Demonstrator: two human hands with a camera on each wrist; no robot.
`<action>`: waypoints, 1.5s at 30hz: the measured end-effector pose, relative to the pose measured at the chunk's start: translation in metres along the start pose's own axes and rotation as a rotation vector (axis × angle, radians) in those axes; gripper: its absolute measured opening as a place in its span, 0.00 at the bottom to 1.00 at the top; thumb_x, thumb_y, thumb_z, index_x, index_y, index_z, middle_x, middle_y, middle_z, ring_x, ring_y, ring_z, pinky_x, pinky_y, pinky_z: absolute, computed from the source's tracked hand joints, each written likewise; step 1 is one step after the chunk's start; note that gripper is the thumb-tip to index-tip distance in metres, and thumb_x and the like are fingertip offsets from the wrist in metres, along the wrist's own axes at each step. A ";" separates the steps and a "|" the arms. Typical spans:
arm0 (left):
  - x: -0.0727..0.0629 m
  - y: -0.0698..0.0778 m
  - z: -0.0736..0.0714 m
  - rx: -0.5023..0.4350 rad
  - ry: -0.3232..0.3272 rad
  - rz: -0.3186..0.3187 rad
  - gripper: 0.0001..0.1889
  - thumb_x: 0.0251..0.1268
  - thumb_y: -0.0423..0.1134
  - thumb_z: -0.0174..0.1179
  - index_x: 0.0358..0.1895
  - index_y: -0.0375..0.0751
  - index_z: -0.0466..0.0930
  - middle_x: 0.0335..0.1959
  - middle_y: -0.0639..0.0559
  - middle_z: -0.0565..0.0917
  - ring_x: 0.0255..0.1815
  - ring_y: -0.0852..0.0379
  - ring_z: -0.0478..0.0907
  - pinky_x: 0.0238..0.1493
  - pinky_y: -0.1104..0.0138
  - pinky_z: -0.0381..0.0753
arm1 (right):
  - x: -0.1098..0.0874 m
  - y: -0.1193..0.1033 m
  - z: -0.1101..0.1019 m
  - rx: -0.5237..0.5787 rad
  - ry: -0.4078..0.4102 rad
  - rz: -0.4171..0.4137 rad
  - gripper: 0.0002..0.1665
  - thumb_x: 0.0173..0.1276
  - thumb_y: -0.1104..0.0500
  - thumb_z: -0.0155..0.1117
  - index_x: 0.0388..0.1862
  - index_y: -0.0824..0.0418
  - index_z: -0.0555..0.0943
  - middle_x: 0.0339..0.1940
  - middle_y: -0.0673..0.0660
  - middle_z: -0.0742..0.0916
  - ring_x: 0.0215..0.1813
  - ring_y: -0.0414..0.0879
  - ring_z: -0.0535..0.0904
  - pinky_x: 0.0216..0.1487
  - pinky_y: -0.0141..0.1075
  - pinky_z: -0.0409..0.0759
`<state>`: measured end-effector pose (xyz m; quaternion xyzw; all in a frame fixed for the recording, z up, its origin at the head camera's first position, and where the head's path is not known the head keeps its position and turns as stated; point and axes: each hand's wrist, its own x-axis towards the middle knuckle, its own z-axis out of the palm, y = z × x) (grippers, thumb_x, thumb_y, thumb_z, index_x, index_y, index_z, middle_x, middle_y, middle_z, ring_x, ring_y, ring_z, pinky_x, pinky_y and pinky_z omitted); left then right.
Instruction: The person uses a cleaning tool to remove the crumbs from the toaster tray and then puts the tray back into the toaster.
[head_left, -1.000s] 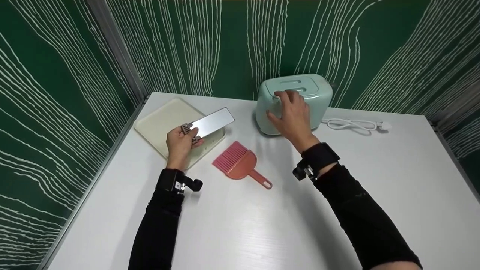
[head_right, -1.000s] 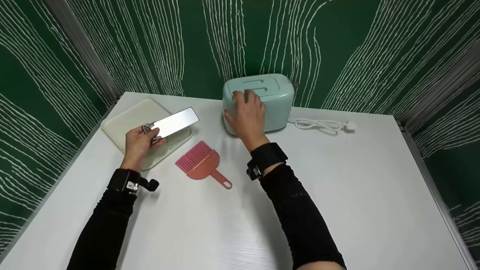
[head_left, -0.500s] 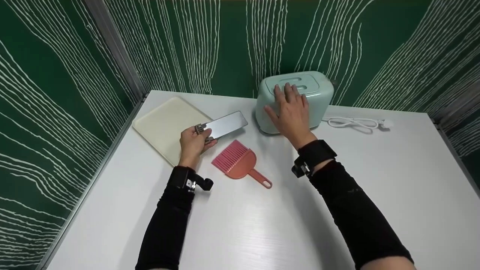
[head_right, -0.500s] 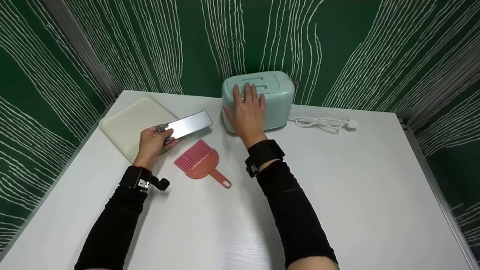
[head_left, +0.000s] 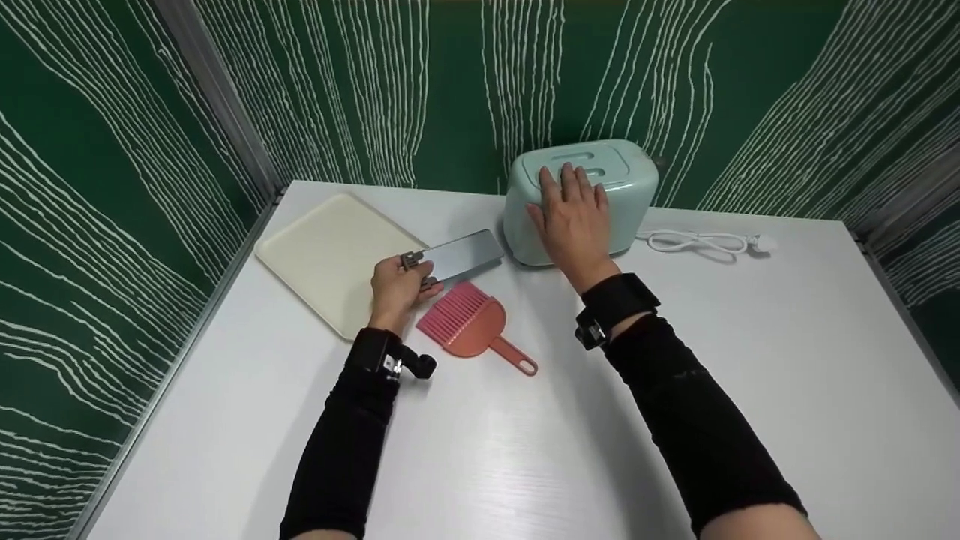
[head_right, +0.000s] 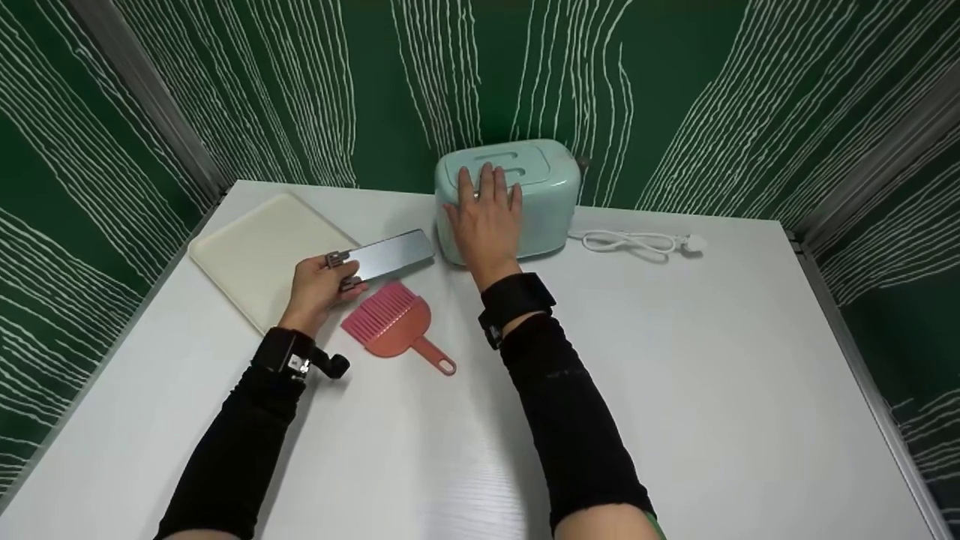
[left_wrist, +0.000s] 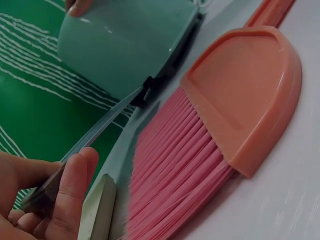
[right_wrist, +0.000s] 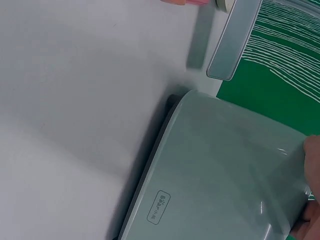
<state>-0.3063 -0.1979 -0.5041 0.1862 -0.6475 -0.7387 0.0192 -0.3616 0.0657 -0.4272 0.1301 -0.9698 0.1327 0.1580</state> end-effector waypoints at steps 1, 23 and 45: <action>0.000 0.000 0.001 0.003 -0.002 -0.007 0.14 0.75 0.31 0.66 0.57 0.27 0.79 0.43 0.36 0.84 0.32 0.52 0.92 0.42 0.66 0.92 | 0.000 0.000 0.000 -0.004 0.001 -0.001 0.37 0.89 0.42 0.50 0.87 0.56 0.61 0.87 0.69 0.64 0.89 0.65 0.57 0.88 0.65 0.53; 0.008 -0.002 0.017 0.094 -0.006 -0.082 0.15 0.77 0.34 0.65 0.59 0.31 0.79 0.46 0.38 0.85 0.38 0.49 0.93 0.46 0.63 0.93 | -0.001 0.004 0.007 -0.018 0.034 -0.021 0.34 0.90 0.44 0.47 0.86 0.57 0.63 0.85 0.70 0.67 0.87 0.66 0.60 0.88 0.65 0.54; 0.025 0.009 0.024 0.105 -0.079 -0.106 0.12 0.79 0.32 0.61 0.55 0.26 0.77 0.34 0.41 0.86 0.23 0.58 0.88 0.32 0.70 0.90 | -0.003 -0.004 0.007 -0.082 0.069 -0.016 0.34 0.89 0.43 0.49 0.85 0.56 0.64 0.84 0.69 0.68 0.86 0.65 0.62 0.87 0.64 0.57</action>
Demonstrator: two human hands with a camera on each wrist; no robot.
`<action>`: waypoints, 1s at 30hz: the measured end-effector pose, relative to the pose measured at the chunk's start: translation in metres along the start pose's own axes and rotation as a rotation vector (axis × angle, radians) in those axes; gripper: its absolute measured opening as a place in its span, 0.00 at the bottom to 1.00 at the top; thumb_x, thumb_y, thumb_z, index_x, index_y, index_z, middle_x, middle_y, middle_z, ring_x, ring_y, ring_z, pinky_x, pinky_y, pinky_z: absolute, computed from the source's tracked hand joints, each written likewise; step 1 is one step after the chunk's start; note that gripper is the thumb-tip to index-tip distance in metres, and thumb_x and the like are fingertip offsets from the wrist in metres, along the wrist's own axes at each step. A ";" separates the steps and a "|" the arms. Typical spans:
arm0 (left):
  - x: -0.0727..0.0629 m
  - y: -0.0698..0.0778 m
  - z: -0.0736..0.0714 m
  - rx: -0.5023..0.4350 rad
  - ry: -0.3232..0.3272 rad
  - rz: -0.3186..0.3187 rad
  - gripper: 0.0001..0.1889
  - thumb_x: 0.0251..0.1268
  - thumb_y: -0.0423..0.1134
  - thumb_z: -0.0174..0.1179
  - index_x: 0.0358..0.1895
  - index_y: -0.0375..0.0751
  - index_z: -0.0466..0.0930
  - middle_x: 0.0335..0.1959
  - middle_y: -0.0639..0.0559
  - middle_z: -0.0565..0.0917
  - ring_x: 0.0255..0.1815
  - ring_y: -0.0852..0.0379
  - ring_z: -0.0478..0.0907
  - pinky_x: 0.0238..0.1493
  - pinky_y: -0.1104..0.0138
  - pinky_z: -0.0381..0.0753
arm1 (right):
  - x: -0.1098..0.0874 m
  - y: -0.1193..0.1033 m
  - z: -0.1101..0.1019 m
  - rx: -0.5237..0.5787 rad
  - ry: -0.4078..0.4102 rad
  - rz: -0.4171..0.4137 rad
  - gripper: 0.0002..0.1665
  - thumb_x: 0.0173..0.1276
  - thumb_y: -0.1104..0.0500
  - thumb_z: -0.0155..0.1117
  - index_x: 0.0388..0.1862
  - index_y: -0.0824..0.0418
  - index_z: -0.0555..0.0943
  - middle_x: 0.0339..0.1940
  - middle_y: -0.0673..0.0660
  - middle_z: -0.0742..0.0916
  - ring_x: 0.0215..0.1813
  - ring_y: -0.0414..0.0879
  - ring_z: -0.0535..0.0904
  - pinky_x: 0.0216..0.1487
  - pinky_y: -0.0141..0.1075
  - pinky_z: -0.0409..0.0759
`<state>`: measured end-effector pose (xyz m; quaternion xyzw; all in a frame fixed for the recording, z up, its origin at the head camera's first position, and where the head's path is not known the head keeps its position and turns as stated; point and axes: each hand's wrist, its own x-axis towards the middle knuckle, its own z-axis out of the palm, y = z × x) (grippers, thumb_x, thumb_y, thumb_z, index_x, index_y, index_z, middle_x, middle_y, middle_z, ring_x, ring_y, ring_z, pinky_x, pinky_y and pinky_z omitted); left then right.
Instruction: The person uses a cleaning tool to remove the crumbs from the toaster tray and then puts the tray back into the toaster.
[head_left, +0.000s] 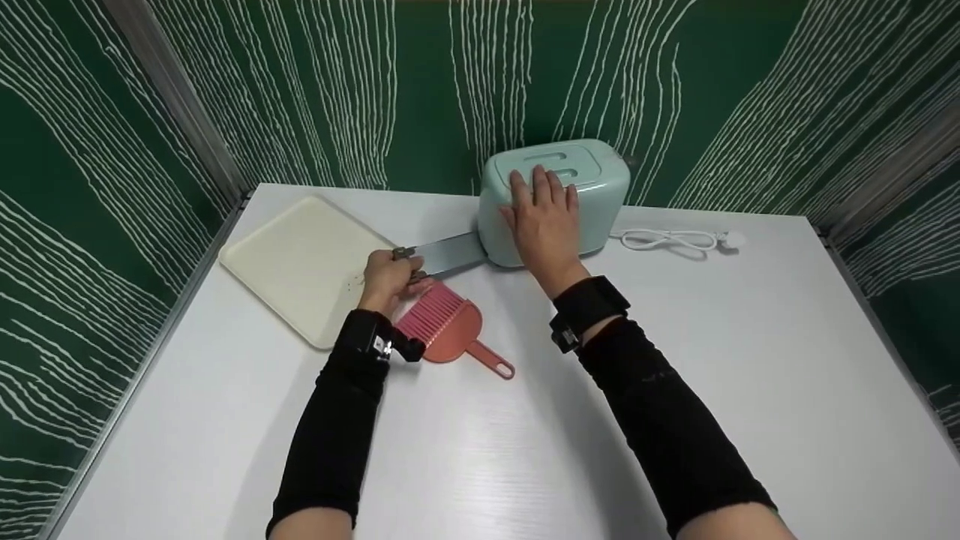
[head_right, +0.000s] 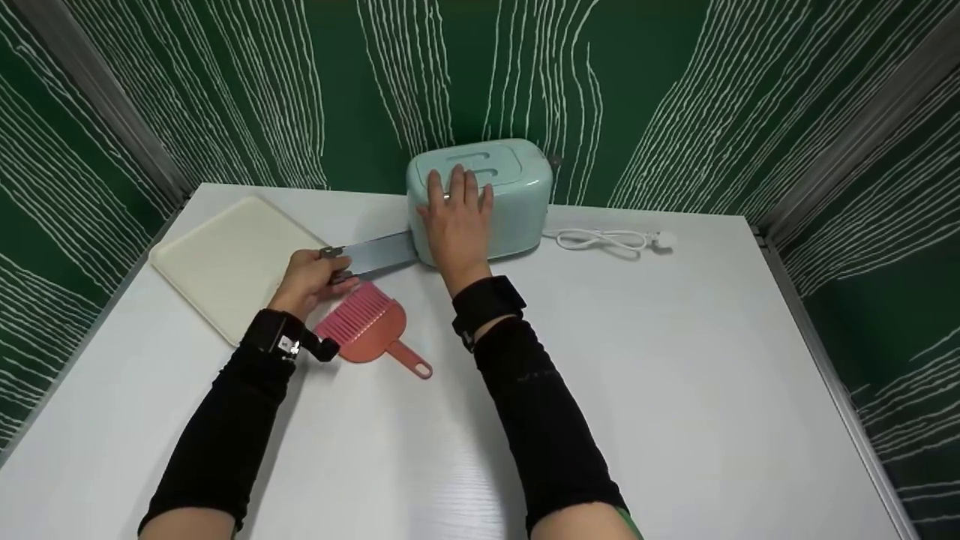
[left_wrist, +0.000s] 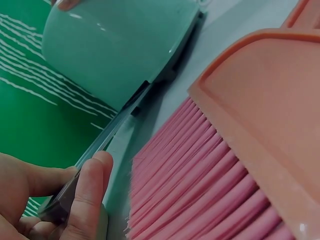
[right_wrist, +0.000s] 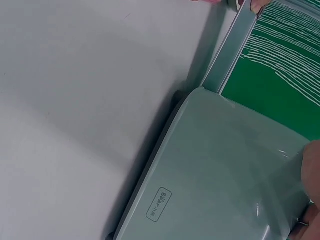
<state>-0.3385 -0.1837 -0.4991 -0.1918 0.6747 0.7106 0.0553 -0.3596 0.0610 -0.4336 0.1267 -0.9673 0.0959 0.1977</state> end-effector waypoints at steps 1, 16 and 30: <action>0.000 0.001 0.000 -0.002 -0.002 -0.004 0.12 0.79 0.32 0.61 0.56 0.26 0.77 0.35 0.41 0.86 0.23 0.58 0.88 0.32 0.70 0.90 | 0.000 0.000 0.000 0.001 0.011 -0.003 0.34 0.89 0.43 0.49 0.85 0.57 0.65 0.84 0.69 0.69 0.86 0.65 0.63 0.87 0.64 0.58; 0.010 0.009 -0.003 -0.028 -0.034 -0.061 0.10 0.79 0.27 0.59 0.55 0.25 0.74 0.37 0.41 0.80 0.24 0.56 0.90 0.34 0.71 0.91 | -0.001 -0.001 0.003 -0.008 0.032 -0.007 0.33 0.89 0.43 0.49 0.84 0.57 0.65 0.83 0.69 0.70 0.85 0.65 0.64 0.86 0.65 0.59; 0.015 0.012 -0.022 0.003 -0.090 -0.109 0.06 0.79 0.29 0.60 0.51 0.31 0.75 0.30 0.46 0.81 0.24 0.58 0.89 0.33 0.71 0.90 | -0.001 -0.002 0.001 0.002 0.007 0.001 0.33 0.89 0.44 0.49 0.84 0.57 0.64 0.84 0.70 0.68 0.85 0.65 0.63 0.87 0.65 0.57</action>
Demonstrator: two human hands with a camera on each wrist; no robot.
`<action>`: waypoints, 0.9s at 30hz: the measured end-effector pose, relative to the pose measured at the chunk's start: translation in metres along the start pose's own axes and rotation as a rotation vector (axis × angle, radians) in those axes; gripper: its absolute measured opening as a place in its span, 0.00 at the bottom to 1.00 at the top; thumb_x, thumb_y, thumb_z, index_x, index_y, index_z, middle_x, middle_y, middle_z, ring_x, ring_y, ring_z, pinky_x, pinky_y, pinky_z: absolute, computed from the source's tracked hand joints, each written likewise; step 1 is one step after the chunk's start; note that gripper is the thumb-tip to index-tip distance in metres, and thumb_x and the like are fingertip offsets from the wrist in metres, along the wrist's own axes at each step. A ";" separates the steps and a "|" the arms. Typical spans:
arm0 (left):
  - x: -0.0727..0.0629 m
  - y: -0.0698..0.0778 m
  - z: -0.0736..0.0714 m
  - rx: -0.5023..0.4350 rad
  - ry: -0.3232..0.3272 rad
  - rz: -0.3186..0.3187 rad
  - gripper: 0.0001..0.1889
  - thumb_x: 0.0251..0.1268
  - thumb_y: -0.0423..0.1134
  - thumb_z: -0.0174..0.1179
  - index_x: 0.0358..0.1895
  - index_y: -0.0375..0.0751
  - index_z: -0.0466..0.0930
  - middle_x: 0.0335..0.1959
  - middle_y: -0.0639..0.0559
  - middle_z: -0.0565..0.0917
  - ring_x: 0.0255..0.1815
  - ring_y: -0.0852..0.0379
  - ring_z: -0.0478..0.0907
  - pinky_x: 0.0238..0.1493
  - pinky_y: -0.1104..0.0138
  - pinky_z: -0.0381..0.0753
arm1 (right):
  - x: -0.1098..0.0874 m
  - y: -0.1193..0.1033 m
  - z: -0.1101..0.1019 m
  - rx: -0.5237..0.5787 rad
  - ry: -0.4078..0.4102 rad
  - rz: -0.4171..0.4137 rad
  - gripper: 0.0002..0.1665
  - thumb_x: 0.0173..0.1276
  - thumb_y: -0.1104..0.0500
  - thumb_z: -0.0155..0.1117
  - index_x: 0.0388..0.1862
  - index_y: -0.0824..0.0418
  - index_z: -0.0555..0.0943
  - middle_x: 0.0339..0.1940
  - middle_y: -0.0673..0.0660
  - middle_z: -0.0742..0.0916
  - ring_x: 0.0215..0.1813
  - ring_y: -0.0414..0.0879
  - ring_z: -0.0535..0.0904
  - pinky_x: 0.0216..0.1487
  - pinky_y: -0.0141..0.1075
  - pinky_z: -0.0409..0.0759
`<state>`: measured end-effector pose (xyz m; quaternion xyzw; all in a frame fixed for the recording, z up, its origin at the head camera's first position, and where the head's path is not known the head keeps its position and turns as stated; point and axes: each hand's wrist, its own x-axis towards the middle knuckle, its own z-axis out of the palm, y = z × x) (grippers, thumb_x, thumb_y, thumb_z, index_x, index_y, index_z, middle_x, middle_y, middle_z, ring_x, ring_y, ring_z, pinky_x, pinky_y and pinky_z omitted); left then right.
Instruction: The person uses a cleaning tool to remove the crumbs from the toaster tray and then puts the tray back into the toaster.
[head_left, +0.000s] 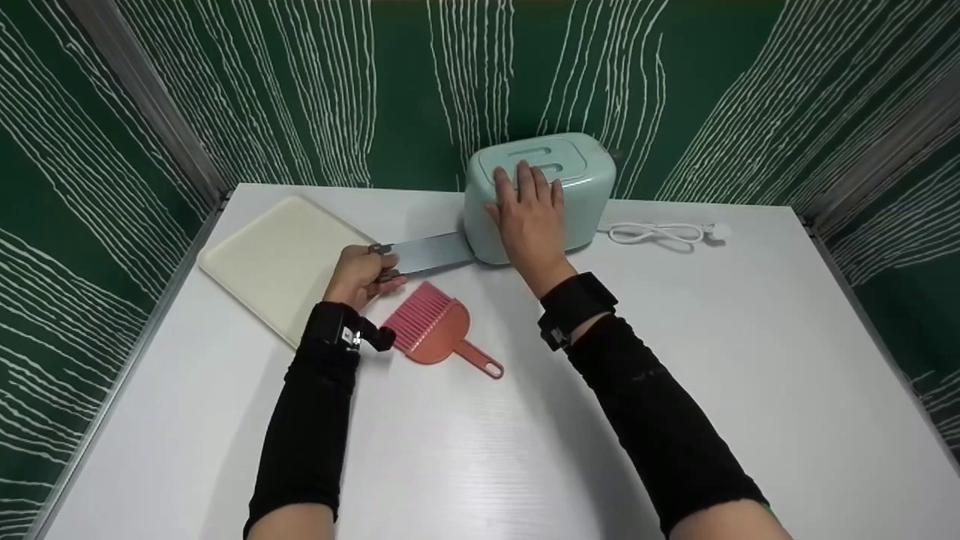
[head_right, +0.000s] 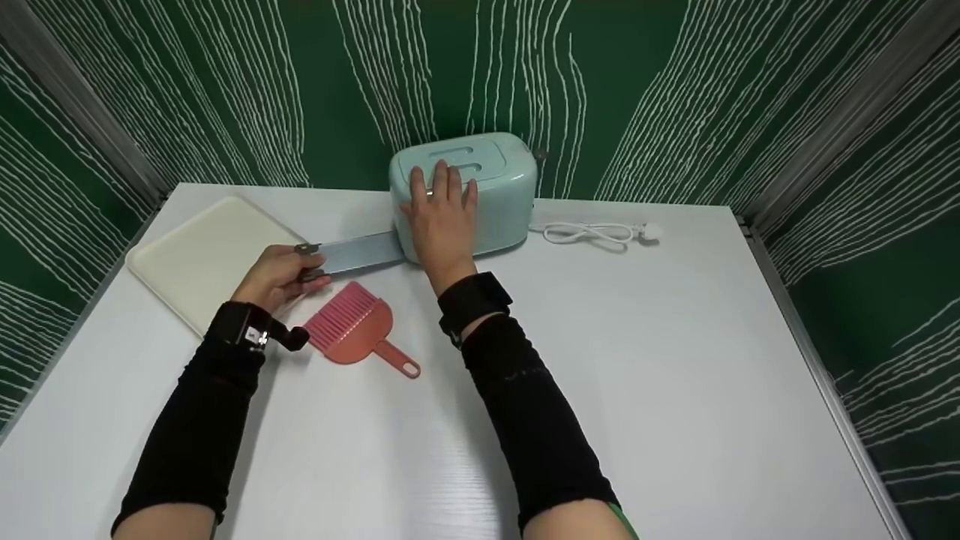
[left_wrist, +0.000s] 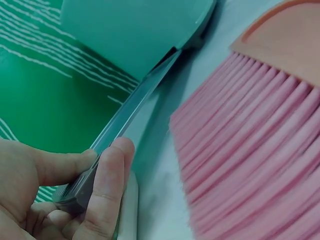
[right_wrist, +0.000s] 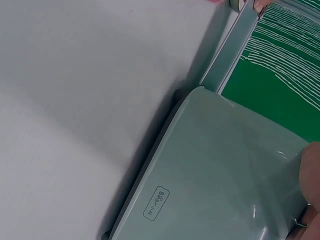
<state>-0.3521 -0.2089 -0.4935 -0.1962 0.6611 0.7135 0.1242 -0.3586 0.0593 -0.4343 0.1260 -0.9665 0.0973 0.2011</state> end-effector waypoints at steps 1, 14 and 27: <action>0.000 0.000 -0.001 -0.003 -0.001 -0.005 0.07 0.79 0.29 0.61 0.52 0.31 0.75 0.30 0.46 0.81 0.24 0.58 0.89 0.33 0.71 0.90 | 0.000 0.000 0.000 0.002 -0.001 0.000 0.33 0.89 0.44 0.49 0.84 0.57 0.64 0.84 0.70 0.68 0.85 0.65 0.63 0.87 0.65 0.57; 0.005 0.004 0.007 0.001 0.003 -0.011 0.08 0.79 0.29 0.60 0.52 0.30 0.74 0.39 0.43 0.77 0.25 0.56 0.89 0.40 0.69 0.92 | -0.002 0.000 0.001 0.005 0.023 -0.015 0.33 0.89 0.44 0.48 0.83 0.58 0.65 0.83 0.71 0.69 0.84 0.67 0.64 0.86 0.65 0.58; 0.010 0.010 0.018 0.010 0.008 -0.050 0.14 0.80 0.28 0.58 0.61 0.27 0.69 0.44 0.43 0.76 0.30 0.56 0.85 0.38 0.71 0.91 | -0.001 0.000 0.003 -0.032 0.023 -0.010 0.34 0.89 0.43 0.49 0.84 0.58 0.65 0.83 0.70 0.69 0.85 0.65 0.64 0.86 0.65 0.59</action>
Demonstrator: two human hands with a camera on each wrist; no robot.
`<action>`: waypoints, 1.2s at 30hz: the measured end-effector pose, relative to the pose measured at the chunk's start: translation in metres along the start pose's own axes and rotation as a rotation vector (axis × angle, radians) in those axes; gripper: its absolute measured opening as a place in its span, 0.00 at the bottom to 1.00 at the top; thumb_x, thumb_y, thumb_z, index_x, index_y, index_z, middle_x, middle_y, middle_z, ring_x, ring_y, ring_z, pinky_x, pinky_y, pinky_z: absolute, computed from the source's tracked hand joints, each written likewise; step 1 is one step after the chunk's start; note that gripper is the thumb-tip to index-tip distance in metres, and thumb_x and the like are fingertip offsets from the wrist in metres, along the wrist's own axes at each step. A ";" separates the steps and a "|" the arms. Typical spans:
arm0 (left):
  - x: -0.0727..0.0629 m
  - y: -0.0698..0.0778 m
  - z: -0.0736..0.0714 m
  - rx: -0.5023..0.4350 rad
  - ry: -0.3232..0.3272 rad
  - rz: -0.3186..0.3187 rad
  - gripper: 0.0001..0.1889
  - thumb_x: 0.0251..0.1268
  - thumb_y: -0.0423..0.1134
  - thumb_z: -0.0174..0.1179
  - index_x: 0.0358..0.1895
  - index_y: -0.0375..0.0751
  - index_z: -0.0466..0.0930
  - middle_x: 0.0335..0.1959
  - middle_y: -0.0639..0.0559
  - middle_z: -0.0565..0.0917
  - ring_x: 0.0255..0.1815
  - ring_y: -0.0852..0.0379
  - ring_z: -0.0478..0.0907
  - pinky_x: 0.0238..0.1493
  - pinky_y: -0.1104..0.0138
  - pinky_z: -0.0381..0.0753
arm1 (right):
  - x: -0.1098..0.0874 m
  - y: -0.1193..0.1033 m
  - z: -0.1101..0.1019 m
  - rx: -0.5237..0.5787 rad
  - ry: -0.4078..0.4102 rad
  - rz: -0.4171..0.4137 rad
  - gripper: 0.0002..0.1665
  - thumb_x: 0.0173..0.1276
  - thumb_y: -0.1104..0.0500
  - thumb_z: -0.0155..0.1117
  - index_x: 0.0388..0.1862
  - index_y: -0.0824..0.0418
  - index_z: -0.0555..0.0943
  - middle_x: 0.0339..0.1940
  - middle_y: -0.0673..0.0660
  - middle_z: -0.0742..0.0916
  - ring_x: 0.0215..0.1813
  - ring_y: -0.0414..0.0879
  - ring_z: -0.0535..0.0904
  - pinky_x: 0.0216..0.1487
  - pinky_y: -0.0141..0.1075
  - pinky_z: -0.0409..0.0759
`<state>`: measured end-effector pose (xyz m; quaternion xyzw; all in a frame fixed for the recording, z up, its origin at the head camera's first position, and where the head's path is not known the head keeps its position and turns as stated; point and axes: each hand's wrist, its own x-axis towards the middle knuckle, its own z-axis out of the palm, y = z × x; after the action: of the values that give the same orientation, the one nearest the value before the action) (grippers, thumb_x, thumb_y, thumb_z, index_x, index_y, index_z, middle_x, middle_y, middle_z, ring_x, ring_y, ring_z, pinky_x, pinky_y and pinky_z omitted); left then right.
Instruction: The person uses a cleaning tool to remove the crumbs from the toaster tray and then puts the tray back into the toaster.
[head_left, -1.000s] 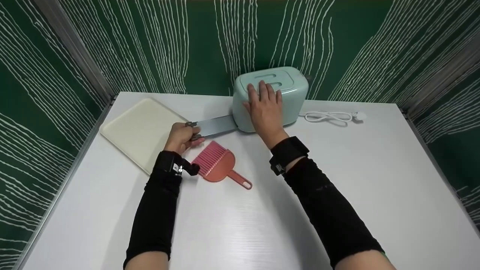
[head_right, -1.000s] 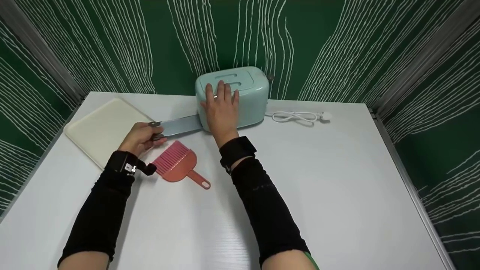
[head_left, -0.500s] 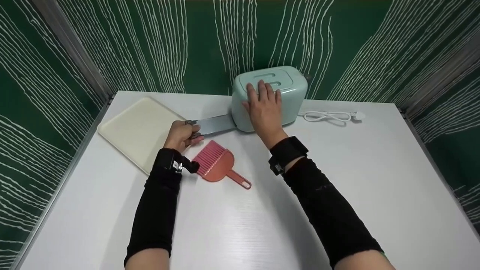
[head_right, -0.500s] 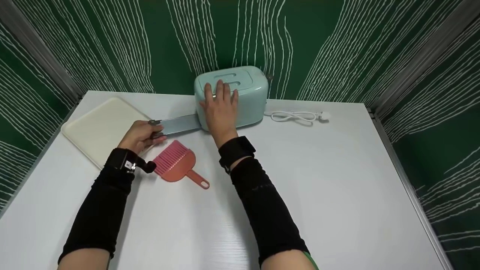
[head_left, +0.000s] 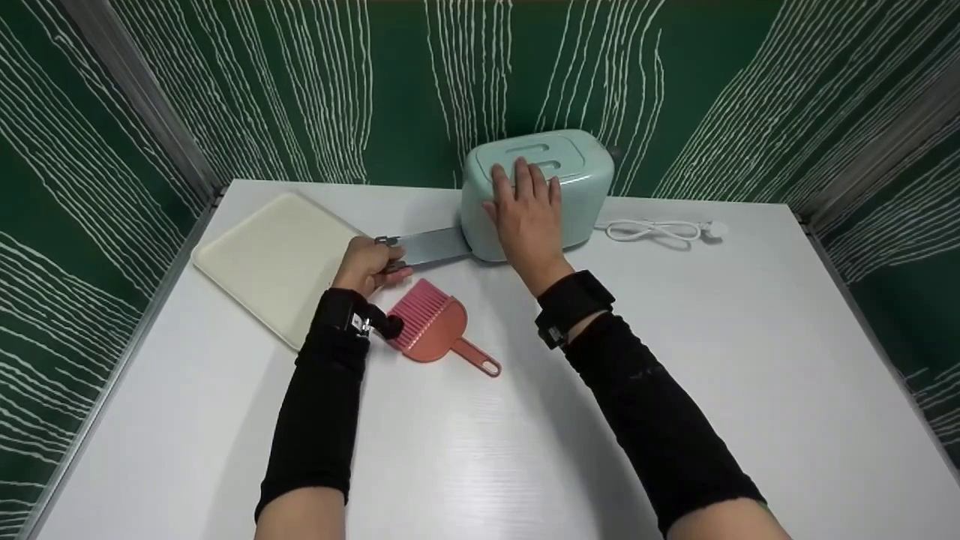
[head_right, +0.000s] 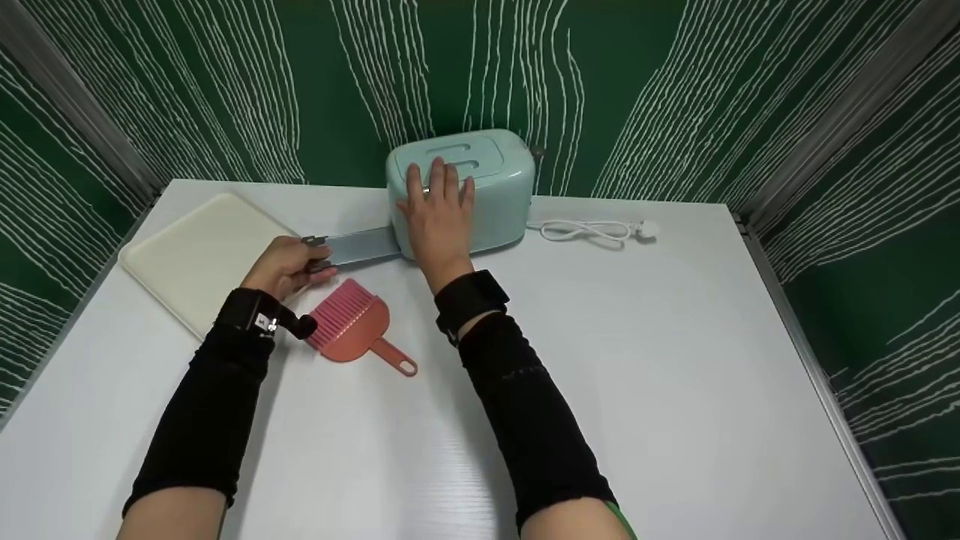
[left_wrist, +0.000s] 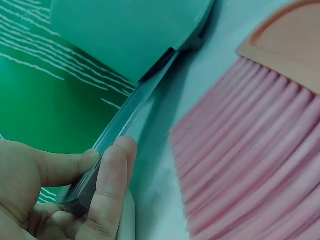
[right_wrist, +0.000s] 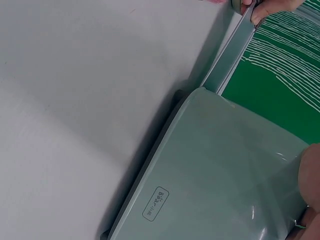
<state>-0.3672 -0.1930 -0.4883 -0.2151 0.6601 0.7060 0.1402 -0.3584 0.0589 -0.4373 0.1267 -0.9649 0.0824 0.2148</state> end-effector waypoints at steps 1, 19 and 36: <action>0.000 0.001 0.002 -0.002 -0.001 -0.001 0.16 0.79 0.27 0.58 0.62 0.26 0.68 0.44 0.43 0.76 0.30 0.57 0.84 0.38 0.71 0.91 | 0.000 0.000 0.000 0.000 0.001 0.001 0.34 0.89 0.43 0.49 0.84 0.58 0.65 0.83 0.70 0.69 0.85 0.65 0.64 0.86 0.65 0.59; 0.000 0.002 0.000 -0.018 0.006 -0.001 0.14 0.79 0.27 0.57 0.60 0.28 0.66 0.44 0.43 0.74 0.31 0.55 0.83 0.42 0.69 0.92 | 0.003 0.000 -0.001 -0.022 -0.039 0.008 0.35 0.89 0.41 0.46 0.85 0.56 0.62 0.85 0.69 0.67 0.86 0.65 0.62 0.87 0.63 0.57; 0.003 0.003 -0.003 -0.018 -0.013 -0.052 0.20 0.80 0.28 0.57 0.68 0.27 0.64 0.47 0.43 0.74 0.31 0.55 0.85 0.45 0.69 0.92 | 0.001 -0.002 -0.001 -0.005 -0.039 0.017 0.34 0.88 0.43 0.48 0.84 0.56 0.63 0.85 0.69 0.68 0.85 0.65 0.63 0.87 0.64 0.57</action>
<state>-0.3710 -0.1963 -0.4876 -0.2289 0.6470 0.7094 0.1607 -0.3581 0.0575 -0.4354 0.1197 -0.9701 0.0791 0.1956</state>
